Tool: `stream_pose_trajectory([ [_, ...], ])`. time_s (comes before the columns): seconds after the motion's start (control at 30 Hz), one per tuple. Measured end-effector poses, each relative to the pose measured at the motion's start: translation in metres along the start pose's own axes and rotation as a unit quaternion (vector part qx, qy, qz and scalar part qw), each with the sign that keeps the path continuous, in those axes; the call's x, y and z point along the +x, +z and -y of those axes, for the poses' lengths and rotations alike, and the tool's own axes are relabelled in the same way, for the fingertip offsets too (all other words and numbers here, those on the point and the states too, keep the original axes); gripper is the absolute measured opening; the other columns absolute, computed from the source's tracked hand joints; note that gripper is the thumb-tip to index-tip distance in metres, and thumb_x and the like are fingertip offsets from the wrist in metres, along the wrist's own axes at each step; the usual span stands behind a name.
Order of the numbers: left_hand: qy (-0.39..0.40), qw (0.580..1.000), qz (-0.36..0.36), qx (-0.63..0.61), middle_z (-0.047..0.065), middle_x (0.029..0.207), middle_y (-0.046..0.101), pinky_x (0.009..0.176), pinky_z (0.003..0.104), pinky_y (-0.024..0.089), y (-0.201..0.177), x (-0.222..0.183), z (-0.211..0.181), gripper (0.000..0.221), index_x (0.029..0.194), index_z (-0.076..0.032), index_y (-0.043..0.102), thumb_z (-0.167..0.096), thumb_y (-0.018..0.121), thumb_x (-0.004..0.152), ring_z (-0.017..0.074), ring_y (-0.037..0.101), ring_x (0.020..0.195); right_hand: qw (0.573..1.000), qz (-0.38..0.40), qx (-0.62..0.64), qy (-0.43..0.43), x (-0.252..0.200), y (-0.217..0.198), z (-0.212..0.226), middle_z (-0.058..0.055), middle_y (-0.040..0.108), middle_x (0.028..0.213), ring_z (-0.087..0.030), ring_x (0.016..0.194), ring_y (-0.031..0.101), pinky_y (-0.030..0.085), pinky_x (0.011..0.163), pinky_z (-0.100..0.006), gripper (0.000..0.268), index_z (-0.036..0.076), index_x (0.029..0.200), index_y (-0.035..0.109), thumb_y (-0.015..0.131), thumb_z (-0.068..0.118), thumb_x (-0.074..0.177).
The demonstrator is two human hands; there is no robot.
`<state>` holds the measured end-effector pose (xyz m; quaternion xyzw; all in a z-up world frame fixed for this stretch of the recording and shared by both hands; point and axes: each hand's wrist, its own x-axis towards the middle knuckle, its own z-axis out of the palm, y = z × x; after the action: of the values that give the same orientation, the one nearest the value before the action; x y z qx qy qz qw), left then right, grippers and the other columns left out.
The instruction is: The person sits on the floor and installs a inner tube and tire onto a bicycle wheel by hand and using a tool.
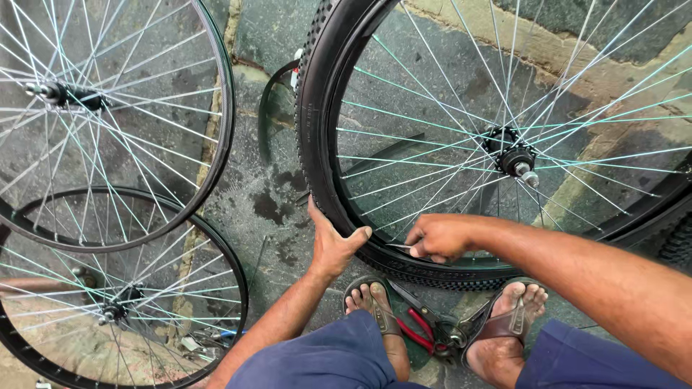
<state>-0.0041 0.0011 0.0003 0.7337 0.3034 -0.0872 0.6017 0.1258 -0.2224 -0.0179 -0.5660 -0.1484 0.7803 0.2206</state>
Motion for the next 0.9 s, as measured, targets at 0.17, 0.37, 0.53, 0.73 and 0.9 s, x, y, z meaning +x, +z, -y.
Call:
stream_pose_trajectory([
  [0.17,0.000,1.000,-0.009,-0.008,0.023,0.150,0.041,0.117,0.041,0.037,0.004,0.002,0.009,0.123,0.158,0.000,0.001,-0.025,0.085,0.071,0.0312,0.045,0.139,0.997,-0.045,0.065,0.022,0.012,0.035,0.001,-0.002,0.060,0.063,-0.011,0.051,0.057,0.045,0.043,-0.031,0.022,0.003,0.098,0.071,0.068,0.024,0.094],
  [0.37,0.027,0.999,0.002,0.026,0.027,0.156,0.035,0.121,0.042,0.030,0.001,0.001,0.019,0.132,0.157,0.003,-0.004,-0.030,0.088,0.068,0.0351,0.038,0.144,0.778,-0.326,0.537,-0.022,0.046,0.200,0.010,0.003,0.049,0.064,-0.009,0.052,0.042,0.035,0.045,-0.028,0.016,0.012,0.093,0.054,0.054,0.026,0.100],
  [0.53,-0.025,0.999,-0.003,0.046,0.028,0.153,0.035,0.118,0.041,0.031,0.001,-0.009,0.005,0.139,0.155,0.004,-0.008,-0.033,0.091,0.065,0.0358,0.040,0.142,0.891,-0.423,0.158,-0.046,0.035,0.187,-0.012,-0.013,0.065,0.076,-0.032,0.067,0.062,0.047,0.057,-0.046,0.024,0.011,0.100,0.063,0.055,0.033,0.102],
  [0.73,-0.036,0.990,-0.096,0.091,0.031,0.152,0.040,0.117,0.042,0.036,0.012,-0.001,-0.014,0.126,0.158,0.004,0.005,-0.030,0.085,0.068,0.0391,0.046,0.140,0.927,-0.244,-0.270,0.086,-0.055,0.071,-0.069,-0.013,0.075,0.091,-0.036,0.091,0.072,0.056,0.077,-0.053,0.029,0.020,0.108,0.071,0.059,0.042,0.094],
  [0.9,-0.040,0.978,-0.129,0.159,0.035,0.151,0.037,0.117,0.043,0.035,0.017,0.001,-0.019,0.127,0.155,0.009,0.005,-0.033,0.088,0.068,0.0432,0.044,0.140,0.945,-0.188,-0.266,0.015,-0.052,0.136,-0.130,-0.013,0.072,0.100,-0.036,0.101,0.068,0.053,0.086,-0.051,0.030,0.024,0.111,0.075,0.070,0.038,0.085],
])
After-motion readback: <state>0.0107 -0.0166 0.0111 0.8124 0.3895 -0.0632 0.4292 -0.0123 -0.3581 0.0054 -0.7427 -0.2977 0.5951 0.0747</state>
